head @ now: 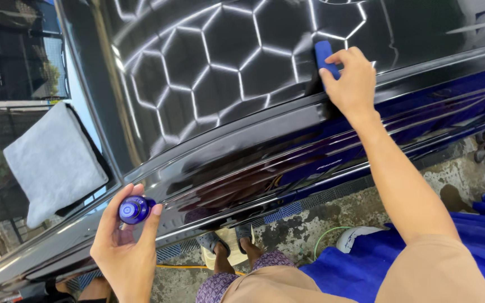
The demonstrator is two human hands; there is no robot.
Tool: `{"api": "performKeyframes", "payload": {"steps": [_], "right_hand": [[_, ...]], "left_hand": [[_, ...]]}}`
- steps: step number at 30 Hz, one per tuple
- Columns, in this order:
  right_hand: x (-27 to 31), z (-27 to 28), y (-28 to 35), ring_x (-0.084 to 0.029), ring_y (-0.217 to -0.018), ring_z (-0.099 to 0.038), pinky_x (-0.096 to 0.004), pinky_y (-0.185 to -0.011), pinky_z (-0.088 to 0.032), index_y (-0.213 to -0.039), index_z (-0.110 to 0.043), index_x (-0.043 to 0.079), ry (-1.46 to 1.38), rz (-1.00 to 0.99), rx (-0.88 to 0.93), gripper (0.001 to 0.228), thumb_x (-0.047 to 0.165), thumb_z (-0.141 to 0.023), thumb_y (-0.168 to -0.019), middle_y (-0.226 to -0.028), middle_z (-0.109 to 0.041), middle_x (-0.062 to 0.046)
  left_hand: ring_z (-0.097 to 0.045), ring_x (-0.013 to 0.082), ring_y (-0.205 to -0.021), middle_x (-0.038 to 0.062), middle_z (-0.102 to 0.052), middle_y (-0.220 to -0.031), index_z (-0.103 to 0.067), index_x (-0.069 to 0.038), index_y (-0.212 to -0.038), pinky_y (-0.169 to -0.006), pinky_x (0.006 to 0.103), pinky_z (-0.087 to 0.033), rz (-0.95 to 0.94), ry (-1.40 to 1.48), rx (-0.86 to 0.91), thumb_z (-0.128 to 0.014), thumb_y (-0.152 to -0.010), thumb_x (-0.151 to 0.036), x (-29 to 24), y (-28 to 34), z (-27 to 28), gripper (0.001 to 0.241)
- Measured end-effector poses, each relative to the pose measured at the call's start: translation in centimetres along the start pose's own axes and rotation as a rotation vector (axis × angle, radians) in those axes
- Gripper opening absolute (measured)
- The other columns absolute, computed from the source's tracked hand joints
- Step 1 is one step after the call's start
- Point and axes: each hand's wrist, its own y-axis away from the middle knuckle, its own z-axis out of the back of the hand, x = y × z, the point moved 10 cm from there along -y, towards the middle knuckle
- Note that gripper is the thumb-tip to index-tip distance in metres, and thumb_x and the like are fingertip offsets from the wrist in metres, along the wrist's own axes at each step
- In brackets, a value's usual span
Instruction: The person applies a liquid from a small blue bottle onto a blue applicator pad and spreads it across the car's hood in a crosshatch pattern. They then use a gray microfiber towel to buff the treated area, repeating the application and buffing cycle on the same section.
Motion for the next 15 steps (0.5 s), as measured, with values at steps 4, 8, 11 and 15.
{"api": "performKeyframes", "payload": {"steps": [4, 8, 11, 15], "right_hand": [[-3.2, 0.4, -0.4, -0.029, -0.079, -0.068, -0.04, -0.069, -0.053, -0.099, -0.075, 0.003, 0.017, -0.077, -0.015, 0.018, 0.013, -0.084, -0.088, -0.097, -0.065, -0.013], [-4.6, -2.4, -3.3, -0.028, -0.078, -0.068, -0.04, -0.069, -0.052, -0.099, -0.076, 0.003, -0.047, -0.045, -0.034, 0.017, 0.013, -0.084, -0.088, -0.097, -0.066, -0.013], [-5.4, -5.7, -8.5, -0.028, -0.091, -0.072, -0.039, -0.075, -0.056, -0.098, -0.075, 0.004, -0.059, 0.117, -0.109, 0.015, 0.01, -0.082, -0.085, -0.099, -0.068, -0.011], [-8.2, -10.7, -17.7, -0.031, -0.085, -0.07, -0.044, -0.075, -0.054, -0.09, -0.076, 0.006, 0.018, 0.194, -0.187, 0.015, 0.013, -0.085, -0.081, -0.089, -0.07, -0.011]], "left_hand": [[-0.064, 0.0199, -0.125, 0.015, -0.067, -0.131, -0.06, 0.003, -0.135, -0.107, 0.0339, -0.055, -0.028, 0.01, 0.013, -0.073, -0.086, 0.011, 0.2, -1.1, -1.2, 0.052], [-0.064, 0.0214, -0.126, 0.017, -0.066, -0.132, -0.06, 0.005, -0.135, -0.108, 0.0347, -0.055, -0.057, -0.002, 0.004, -0.072, -0.085, 0.013, 0.4, -2.1, -2.2, 0.052], [-0.065, 0.0221, -0.121, 0.018, -0.067, -0.13, -0.06, 0.004, -0.135, -0.103, 0.0348, -0.057, -0.028, -0.003, -0.021, -0.073, -0.083, 0.013, 1.2, -2.6, -2.1, 0.054], [-0.066, 0.0243, -0.125, 0.019, -0.068, -0.128, -0.061, 0.005, -0.135, -0.103, 0.0356, -0.058, -0.046, -0.088, -0.116, -0.073, -0.081, 0.015, 2.7, -3.2, -1.1, 0.056]]}}
